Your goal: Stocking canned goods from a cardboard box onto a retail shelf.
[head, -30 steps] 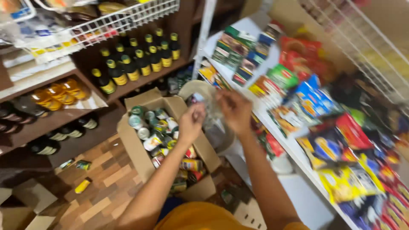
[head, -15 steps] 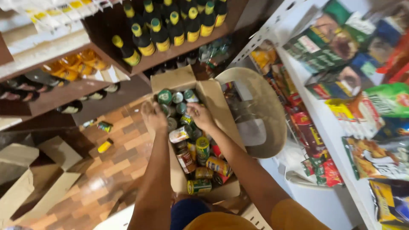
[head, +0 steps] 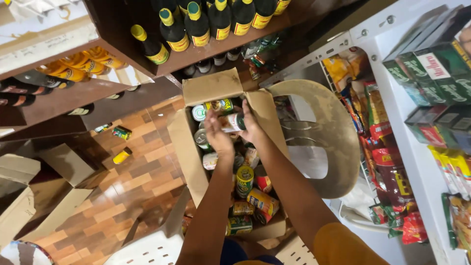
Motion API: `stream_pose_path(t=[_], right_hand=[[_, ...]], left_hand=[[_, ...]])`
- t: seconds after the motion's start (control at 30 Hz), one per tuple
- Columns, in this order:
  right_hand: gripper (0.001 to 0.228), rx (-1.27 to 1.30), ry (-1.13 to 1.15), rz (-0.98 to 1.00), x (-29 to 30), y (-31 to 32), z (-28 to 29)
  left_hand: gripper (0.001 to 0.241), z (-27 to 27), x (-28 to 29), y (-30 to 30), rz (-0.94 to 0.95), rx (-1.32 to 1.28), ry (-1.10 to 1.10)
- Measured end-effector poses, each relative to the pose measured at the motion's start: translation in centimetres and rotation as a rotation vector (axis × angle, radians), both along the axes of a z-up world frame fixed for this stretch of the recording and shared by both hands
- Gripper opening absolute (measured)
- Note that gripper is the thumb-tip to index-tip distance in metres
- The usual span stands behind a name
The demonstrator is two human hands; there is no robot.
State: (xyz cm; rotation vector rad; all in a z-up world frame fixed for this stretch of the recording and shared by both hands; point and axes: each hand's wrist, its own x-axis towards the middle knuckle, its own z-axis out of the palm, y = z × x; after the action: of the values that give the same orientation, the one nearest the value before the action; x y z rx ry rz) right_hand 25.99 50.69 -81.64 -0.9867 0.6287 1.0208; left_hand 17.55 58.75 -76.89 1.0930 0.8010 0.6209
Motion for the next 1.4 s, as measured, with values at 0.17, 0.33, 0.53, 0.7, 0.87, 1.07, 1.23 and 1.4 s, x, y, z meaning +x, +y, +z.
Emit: stream_pose_path(t=[0.17,0.33,0.53,0.7,0.87,1.07,1.23,1.4], right_hand=[[0.049,0.039,0.054,-0.097,-0.4,-0.3,3.7],[0.035,0.374,0.002,-0.133,-2.5,-3.0,-0.1],[0.058,0.131,-0.380,-0.025,-3.4,-3.2,1.7],[0.053,0.309,-0.150,-0.262,-2.5,-1.8,5.1],[0.045,0.294,-0.125,-0.202,-2.3,-2.0,3.7],[0.044,0.002,-0.238,-0.123,-2.9,-2.3,7.8],[0.048,-0.299,-0.509,0.015,-4.0,-5.0,13.0],[0.048,-0.206,-0.587,0.134,-5.9,-9.0,21.0]], left_hand=[[0.035,-4.1,-1.2,2.6,0.067,0.128,0.119],[0.064,-1.5,-1.4,3.3,-0.209,0.483,0.190],[0.059,3.2,-1.2,2.4,-0.319,0.872,0.431],[0.029,3.7,-2.3,1.7,-0.305,0.889,0.177],[0.027,1.3,-1.5,0.9,-0.302,0.023,0.093],[0.026,1.8,-1.2,0.2,-0.310,-0.126,0.134],[0.033,6.3,-2.0,-1.2,-0.305,-0.205,0.207],[0.029,10.5,-3.2,-4.3,-0.362,-0.198,0.067]])
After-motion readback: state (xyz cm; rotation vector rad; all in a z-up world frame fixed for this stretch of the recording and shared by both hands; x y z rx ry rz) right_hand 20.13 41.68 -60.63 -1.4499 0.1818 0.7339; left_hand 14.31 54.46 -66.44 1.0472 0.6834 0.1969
